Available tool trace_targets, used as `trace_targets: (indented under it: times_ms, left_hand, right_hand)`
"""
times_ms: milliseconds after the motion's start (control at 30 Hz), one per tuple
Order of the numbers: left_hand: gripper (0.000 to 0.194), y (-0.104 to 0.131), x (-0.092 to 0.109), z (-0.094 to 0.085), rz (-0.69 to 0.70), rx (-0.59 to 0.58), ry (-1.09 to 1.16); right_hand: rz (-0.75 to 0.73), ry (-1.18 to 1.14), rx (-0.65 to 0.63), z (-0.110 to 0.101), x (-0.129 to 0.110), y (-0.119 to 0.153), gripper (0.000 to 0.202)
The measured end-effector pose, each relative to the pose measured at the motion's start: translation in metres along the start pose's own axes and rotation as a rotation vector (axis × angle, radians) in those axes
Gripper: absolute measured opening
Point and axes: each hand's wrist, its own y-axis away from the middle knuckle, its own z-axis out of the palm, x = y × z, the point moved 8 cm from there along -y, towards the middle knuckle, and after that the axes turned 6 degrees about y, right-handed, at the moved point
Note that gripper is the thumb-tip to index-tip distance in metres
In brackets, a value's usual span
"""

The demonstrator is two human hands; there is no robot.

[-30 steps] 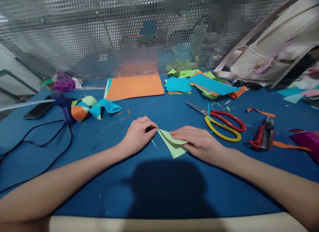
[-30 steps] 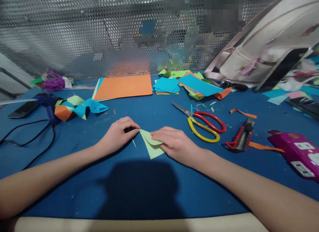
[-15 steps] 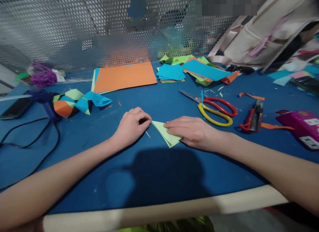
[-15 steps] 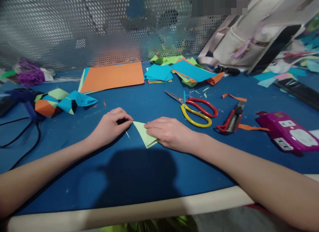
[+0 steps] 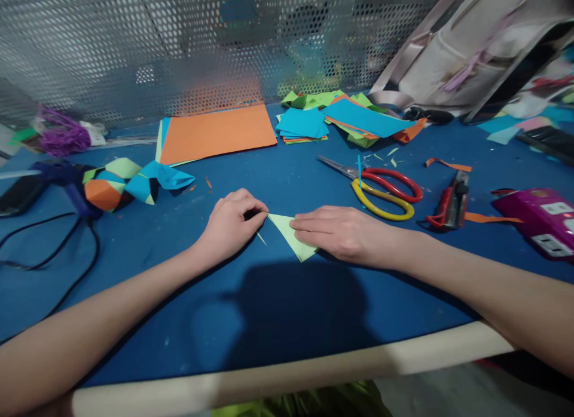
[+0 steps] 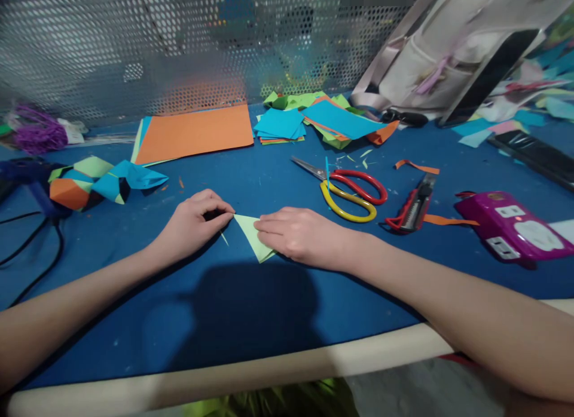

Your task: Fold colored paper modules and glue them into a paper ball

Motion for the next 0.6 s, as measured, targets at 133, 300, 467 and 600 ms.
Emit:
trace_targets:
  times_ms: [133, 300, 467, 600]
  left_hand:
    - [0.016, -0.0002, -0.0006, 0.0004, -0.002, -0.004, -0.001]
    - [0.015, -0.0003, 0.0, 0.0003, 0.004, -0.004, 0.004]
    - [0.015, -0.0002, 0.0002, -0.0002, 0.003, 0.001, 0.009]
    - [0.016, -0.0007, 0.0006, 0.0001, 0.013, 0.0, 0.01]
  right_hand:
    - [-0.021, 0.019, -0.045, 0.0018, -0.0014, 0.0, 0.031]
    - [-0.011, 0.008, -0.071, 0.0031, -0.0006, 0.0005, 0.032]
    - [0.025, -0.002, -0.064, 0.0035, 0.0, 0.0016, 0.031]
    - [0.044, -0.004, -0.078, 0.0045, -0.0015, 0.0013, 0.03]
